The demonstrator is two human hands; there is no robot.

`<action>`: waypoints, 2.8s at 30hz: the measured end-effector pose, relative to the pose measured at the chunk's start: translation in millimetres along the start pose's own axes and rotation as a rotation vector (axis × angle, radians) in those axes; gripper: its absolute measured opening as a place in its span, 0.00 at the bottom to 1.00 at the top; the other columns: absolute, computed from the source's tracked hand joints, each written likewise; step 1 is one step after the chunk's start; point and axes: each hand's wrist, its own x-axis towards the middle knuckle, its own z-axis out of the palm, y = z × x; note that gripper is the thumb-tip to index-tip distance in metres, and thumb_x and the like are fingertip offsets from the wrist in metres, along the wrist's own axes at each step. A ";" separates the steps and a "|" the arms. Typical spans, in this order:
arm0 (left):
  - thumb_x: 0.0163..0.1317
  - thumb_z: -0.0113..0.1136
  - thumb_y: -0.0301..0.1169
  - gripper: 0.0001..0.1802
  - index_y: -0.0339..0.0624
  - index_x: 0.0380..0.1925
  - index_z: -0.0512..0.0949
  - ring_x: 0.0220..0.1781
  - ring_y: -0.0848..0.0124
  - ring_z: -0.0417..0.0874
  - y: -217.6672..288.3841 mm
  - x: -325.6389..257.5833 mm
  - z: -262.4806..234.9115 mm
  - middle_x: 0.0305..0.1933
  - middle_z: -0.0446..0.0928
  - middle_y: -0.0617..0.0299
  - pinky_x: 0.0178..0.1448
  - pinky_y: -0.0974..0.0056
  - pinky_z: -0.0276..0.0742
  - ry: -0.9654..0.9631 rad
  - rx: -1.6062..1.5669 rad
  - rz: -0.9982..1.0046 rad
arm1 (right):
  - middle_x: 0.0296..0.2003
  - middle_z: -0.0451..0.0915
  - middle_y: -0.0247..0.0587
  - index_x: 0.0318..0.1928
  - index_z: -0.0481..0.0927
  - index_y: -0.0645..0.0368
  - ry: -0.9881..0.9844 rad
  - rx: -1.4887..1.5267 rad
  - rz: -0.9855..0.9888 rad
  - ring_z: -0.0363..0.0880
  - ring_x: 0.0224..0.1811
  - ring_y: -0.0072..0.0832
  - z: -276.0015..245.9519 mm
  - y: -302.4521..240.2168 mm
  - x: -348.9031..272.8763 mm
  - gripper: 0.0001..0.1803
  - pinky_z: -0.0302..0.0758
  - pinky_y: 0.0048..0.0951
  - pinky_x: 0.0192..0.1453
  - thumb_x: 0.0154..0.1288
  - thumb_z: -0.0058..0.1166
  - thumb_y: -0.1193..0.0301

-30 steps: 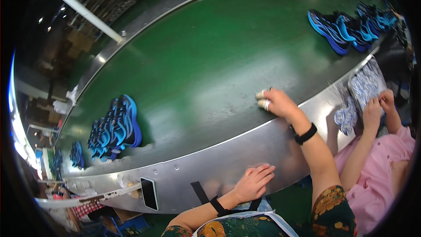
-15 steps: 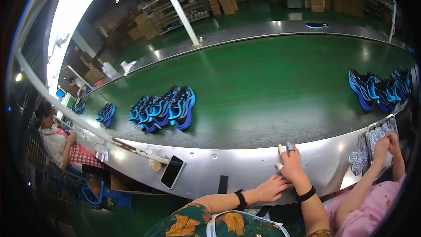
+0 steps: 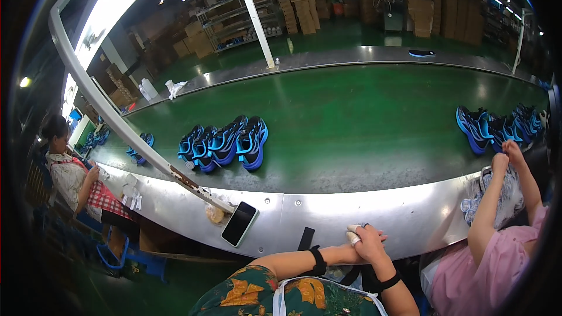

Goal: Wiping and inspecting shoes on an assembly line conveyor.

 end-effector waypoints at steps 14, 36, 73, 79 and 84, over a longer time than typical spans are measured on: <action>0.48 0.59 0.29 0.16 0.37 0.40 0.78 0.62 0.48 0.68 13.6 -106.1 -83.4 0.50 0.74 0.50 0.61 0.47 0.62 0.118 0.139 -0.268 | 0.35 0.74 0.44 0.51 0.79 0.52 0.110 0.129 -0.123 0.70 0.40 0.42 65.0 -36.0 -7.0 0.16 0.68 0.38 0.48 0.62 0.54 0.68; 0.46 0.57 0.30 0.18 0.38 0.39 0.77 0.58 0.49 0.69 6.2 -111.2 -80.3 0.47 0.74 0.52 0.59 0.46 0.62 0.148 0.167 -0.253 | 0.34 0.73 0.44 0.53 0.78 0.51 0.069 0.178 -0.139 0.68 0.40 0.43 79.1 -17.2 -2.6 0.21 0.68 0.38 0.50 0.56 0.53 0.74; 0.50 0.53 0.31 0.19 0.32 0.41 0.76 0.63 0.39 0.64 4.7 -110.1 -75.0 0.46 0.72 0.45 0.62 0.38 0.59 0.026 0.124 -0.321 | 0.33 0.71 0.44 0.47 0.78 0.56 0.147 0.210 -0.145 0.69 0.42 0.44 71.1 -18.8 -2.9 0.17 0.70 0.38 0.47 0.55 0.55 0.73; 0.49 0.53 0.31 0.19 0.33 0.41 0.76 0.62 0.39 0.64 4.9 -110.6 -77.5 0.46 0.72 0.46 0.62 0.38 0.59 0.024 0.133 -0.337 | 0.32 0.71 0.44 0.44 0.77 0.56 0.181 0.220 -0.150 0.69 0.42 0.43 68.9 -23.8 0.6 0.13 0.70 0.38 0.47 0.57 0.55 0.71; 0.49 0.54 0.31 0.19 0.33 0.42 0.76 0.62 0.39 0.65 4.6 -110.4 -78.1 0.47 0.72 0.46 0.62 0.38 0.59 0.002 0.129 -0.347 | 0.32 0.71 0.43 0.41 0.77 0.56 0.202 0.229 -0.146 0.69 0.41 0.42 66.8 -24.0 1.1 0.10 0.69 0.37 0.47 0.59 0.54 0.70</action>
